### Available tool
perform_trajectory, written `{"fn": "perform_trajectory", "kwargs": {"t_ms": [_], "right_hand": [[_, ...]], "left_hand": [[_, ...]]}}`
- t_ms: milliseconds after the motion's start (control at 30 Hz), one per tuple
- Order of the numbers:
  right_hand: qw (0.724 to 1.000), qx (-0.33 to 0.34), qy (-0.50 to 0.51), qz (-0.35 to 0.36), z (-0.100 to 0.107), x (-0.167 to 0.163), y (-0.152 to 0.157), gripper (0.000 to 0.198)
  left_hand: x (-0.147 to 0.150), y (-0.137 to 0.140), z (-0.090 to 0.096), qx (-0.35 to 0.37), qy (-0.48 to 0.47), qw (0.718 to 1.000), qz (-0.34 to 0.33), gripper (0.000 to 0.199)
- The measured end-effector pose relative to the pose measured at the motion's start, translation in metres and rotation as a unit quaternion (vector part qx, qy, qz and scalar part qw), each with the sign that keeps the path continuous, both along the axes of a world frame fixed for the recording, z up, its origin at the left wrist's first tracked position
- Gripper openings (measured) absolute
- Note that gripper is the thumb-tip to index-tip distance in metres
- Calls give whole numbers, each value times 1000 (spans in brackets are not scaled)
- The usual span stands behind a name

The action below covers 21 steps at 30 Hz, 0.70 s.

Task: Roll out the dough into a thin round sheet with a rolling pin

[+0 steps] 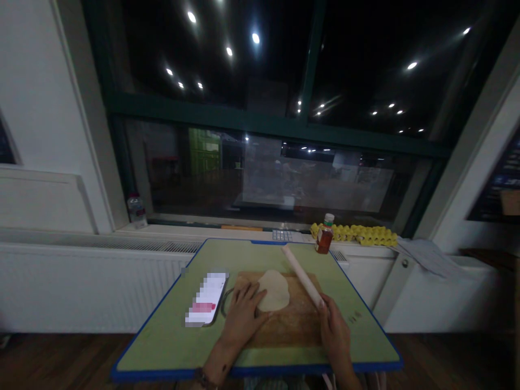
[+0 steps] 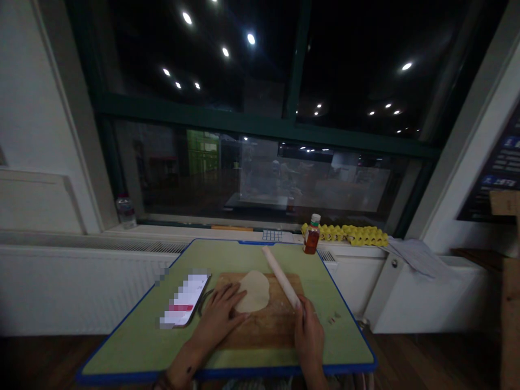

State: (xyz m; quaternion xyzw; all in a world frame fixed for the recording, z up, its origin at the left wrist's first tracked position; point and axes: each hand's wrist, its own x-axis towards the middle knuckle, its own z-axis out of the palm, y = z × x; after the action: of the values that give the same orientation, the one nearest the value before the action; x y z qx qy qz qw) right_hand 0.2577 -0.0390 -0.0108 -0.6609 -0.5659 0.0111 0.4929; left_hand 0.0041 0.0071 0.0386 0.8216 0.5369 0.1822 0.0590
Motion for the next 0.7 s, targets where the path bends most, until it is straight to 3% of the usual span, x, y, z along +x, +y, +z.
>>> {"fn": "perform_trajectory", "kwargs": {"t_ms": [167,300,500,700], "right_hand": [[1000,1,-1,6,-1,1,0,46],[1000,-6,-5,12,-2,0,1,45],[1000,-1,-14,16,1,-4,0,42],[999,4,-27,25,4,-5,-1,42]], "left_hand": [[-6,26,7,4,16,990,-143,49],[-5,33,5,12,62,975,-215,39],[-7,34,-5,-4,46,972,-231,44],[-15,33,1,13,3,970,-244,42]]}}
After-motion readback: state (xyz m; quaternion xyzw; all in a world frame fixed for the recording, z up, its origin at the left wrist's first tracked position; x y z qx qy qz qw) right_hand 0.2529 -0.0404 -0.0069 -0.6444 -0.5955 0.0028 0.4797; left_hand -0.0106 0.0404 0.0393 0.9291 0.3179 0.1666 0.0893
